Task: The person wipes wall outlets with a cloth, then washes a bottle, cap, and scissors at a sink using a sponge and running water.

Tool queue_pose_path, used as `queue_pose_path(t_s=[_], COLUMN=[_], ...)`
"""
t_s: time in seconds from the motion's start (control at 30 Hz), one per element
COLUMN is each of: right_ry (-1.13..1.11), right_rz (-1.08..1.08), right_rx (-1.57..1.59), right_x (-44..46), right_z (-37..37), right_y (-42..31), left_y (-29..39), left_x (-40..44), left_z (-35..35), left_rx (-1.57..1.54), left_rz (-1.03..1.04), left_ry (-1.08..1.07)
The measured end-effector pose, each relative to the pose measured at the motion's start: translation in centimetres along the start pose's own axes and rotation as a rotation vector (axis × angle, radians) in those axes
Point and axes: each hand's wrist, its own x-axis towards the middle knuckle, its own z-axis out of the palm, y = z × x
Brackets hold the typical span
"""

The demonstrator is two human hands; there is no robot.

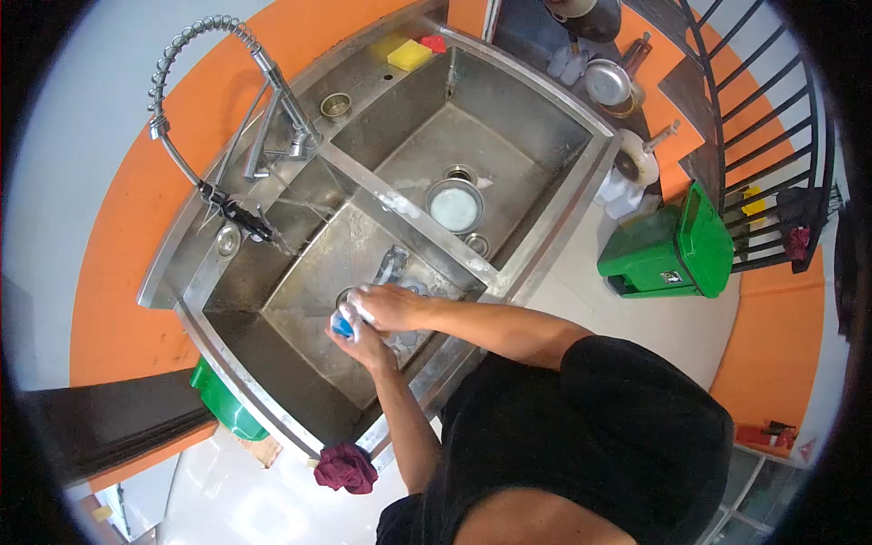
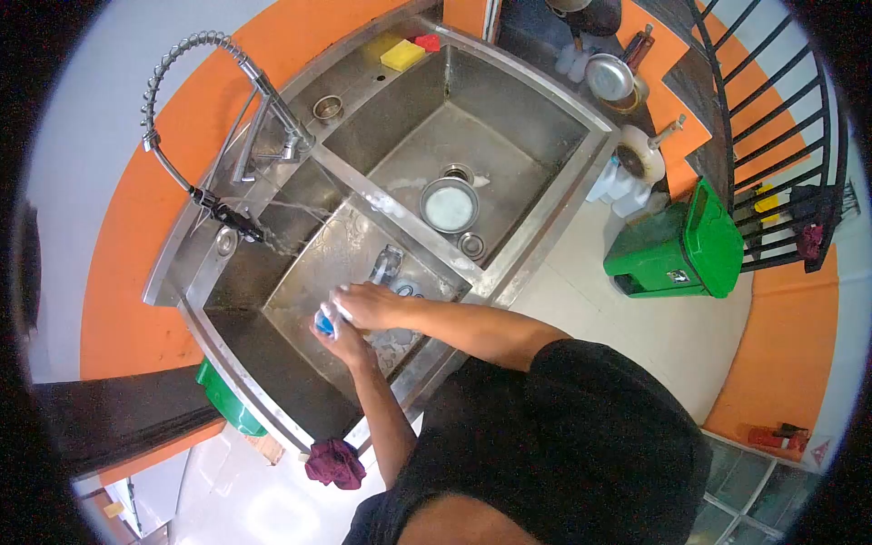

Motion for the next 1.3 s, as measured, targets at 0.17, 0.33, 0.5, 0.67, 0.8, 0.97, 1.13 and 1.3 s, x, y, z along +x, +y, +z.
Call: queue_pose_path(t_s=[0.17,0.33,0.5,0.67,0.8,0.97,1.13,1.3], right_ry=[0.013,0.031,0.211,0.251,-0.017,-0.107,-0.239,-0.18], right_rz=[0.092,-0.021,-0.032,0.004,0.105,0.149,0.313,0.248], right_rx=[0.49,0.137,0.268,0.273,0.522,0.48,0.402,0.23], right_x=[-0.3,-0.2,0.2,-0.4,-1.8,-2.9,-3.8,-5.1], right_z=[-3.9,-4.7,-3.4,-1.4,-0.7,1.4,2.1,4.1], right_y=[0.0,-1.6,-0.3,0.2,0.2,1.9,1.3,5.4], left_y=[0.8,1.2,1.0,0.2,0.5,-0.7,-1.4,-5.9], left_x=[0.7,0.3,0.3,0.5,0.8,-0.1,0.4,4.4], left_z=[-1.2,-1.2,-2.1,-3.8,-4.6,-5.9,-6.6,-9.2], left_rx=[-0.284,-0.338,-0.319,-0.161,-0.216,-0.199,0.148,0.514], left_rz=[-0.195,-0.257,-0.216,-0.021,-0.045,-0.19,-0.08,-0.298], left_ry=[-0.077,-0.139,-0.252,-0.373,-0.483,-0.44,-0.529,-0.686])
